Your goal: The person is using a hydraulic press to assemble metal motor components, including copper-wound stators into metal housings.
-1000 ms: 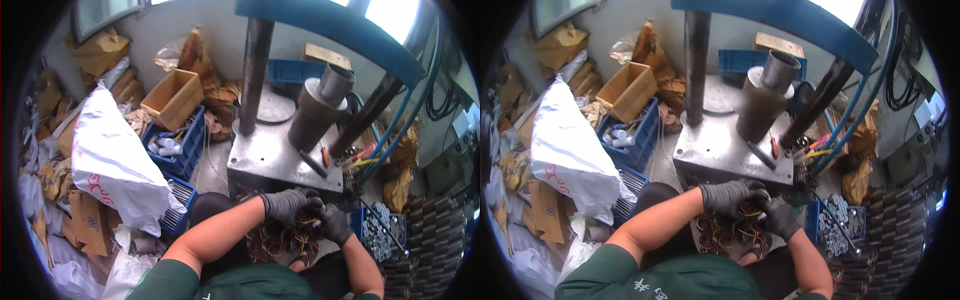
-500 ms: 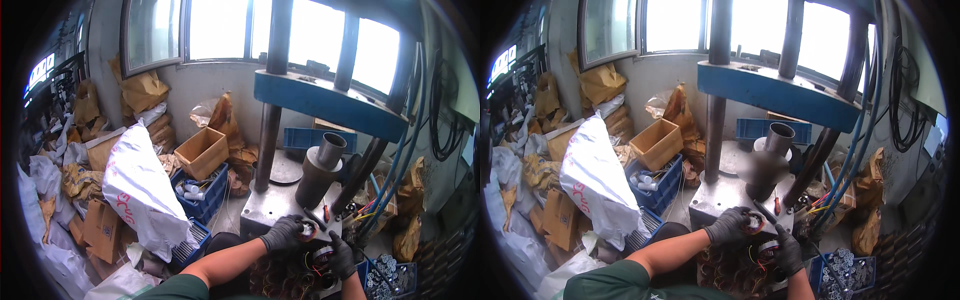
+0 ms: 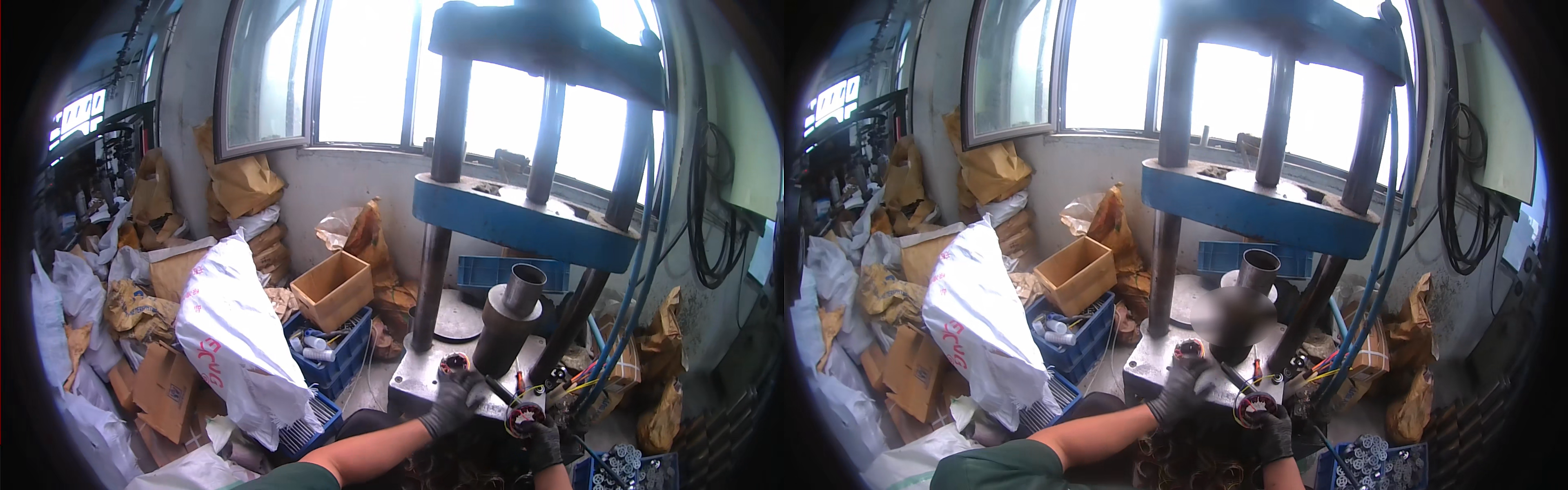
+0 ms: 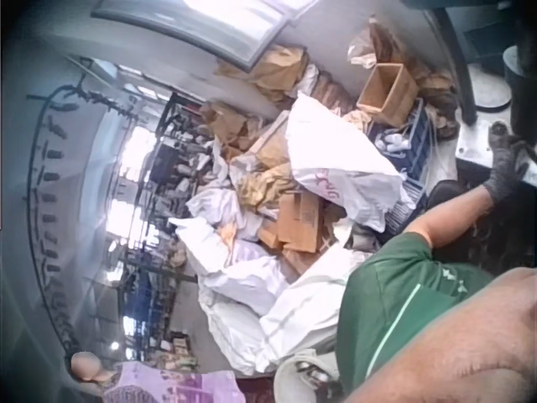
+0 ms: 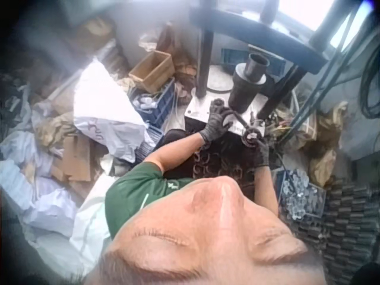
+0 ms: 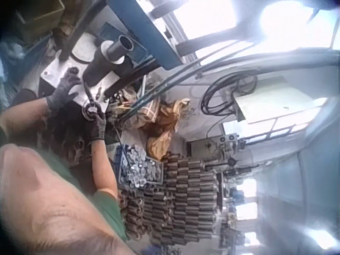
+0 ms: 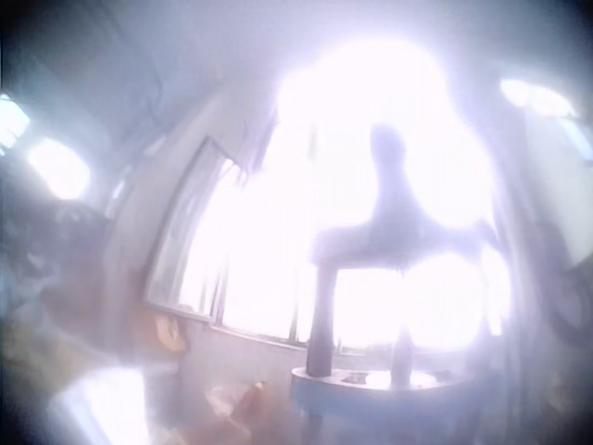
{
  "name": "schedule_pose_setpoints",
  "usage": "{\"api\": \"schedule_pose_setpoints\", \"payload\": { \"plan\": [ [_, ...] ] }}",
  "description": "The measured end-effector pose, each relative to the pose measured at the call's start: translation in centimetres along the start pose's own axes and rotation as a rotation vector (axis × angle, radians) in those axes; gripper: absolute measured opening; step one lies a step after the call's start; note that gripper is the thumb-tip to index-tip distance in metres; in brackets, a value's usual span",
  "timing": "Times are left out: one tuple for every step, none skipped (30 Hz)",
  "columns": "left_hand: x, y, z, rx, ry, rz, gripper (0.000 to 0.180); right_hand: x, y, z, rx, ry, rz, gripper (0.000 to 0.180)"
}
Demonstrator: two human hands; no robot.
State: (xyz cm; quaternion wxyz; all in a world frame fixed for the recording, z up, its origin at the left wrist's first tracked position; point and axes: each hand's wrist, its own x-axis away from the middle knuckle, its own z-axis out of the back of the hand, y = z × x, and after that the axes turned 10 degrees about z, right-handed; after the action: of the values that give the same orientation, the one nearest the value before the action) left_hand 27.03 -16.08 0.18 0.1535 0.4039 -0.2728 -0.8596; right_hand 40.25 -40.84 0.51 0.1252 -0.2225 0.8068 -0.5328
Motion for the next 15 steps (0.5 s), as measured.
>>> {"api": "schedule_pose_setpoints", "payload": {
  "plan": [
    [1.2,1.1,-0.8,0.108,-0.088,-0.018,0.062,0.1,0.4,-0.7,-0.035,0.014,0.013,0.047],
    [2.5,2.3,-1.8,0.248,-0.175,0.070,0.063,0.2,0.8,-1.3,-0.070,0.027,0.025,0.047],
    [3.5,3.3,-2.9,0.375,-0.237,0.140,0.064,0.3,1.2,-1.9,-0.097,0.048,0.044,0.047],
    [3.9,3.8,-3.7,0.593,-0.397,0.286,0.062,0.5,1.6,-2.4,-0.097,0.043,0.033,0.046],
    [4.3,4.1,-4.5,0.779,-0.571,0.426,0.061,0.6,2.0,-3.0,-0.075,0.000,0.032,0.046],
    [4.3,4.1,-5.1,0.800,-0.616,0.502,0.050,0.8,2.4,-3.3,-0.053,-0.039,0.041,0.045],
    [4.4,4.0,-5.3,0.797,-0.543,0.530,0.048,1.0,2.7,-3.5,-0.030,-0.063,0.031,0.045],
    [4.3,3.7,-5.4,0.793,-0.472,0.555,0.045,1.1,2.9,-3.6,-0.002,-0.096,0.035,0.040],
    [4.1,3.3,-5.2,0.768,-0.403,0.601,0.042,1.2,3.1,-3.5,0.007,-0.094,0.026,0.038],
    [3.9,3.0,-5.0,0.864,-0.410,0.589,0.036,1.2,3.3,-3.3,0.001,-0.117,0.018,0.036],
    [3.6,2.7,-4.8,0.838,-0.395,0.567,0.036,1.1,3.4,-3.0,-0.032,-0.168,0.043,0.034],
    [3.5,2.5,-4.5,0.809,-0.387,0.556,0.036,1.2,3.7,-2.7,0.083,-0.182,0.064,0.027],
    [3.3,2.4,-4.2,0.801,-0.394,0.571,0.036,1.0,3.8,-2.4,0.007,-0.209,0.003,0.029],
    [3.3,2.3,-3.9,0.747,-0.416,0.564,0.036,0.9,3.9,-2.0,-0.067,-0.234,-0.062,0.032],
    [3.3,2.5,-3.9,0.748,-0.453,0.549,0.036,0.7,4.0,-1.6,-0.143,-0.258,-0.131,0.035]
  ]
}}
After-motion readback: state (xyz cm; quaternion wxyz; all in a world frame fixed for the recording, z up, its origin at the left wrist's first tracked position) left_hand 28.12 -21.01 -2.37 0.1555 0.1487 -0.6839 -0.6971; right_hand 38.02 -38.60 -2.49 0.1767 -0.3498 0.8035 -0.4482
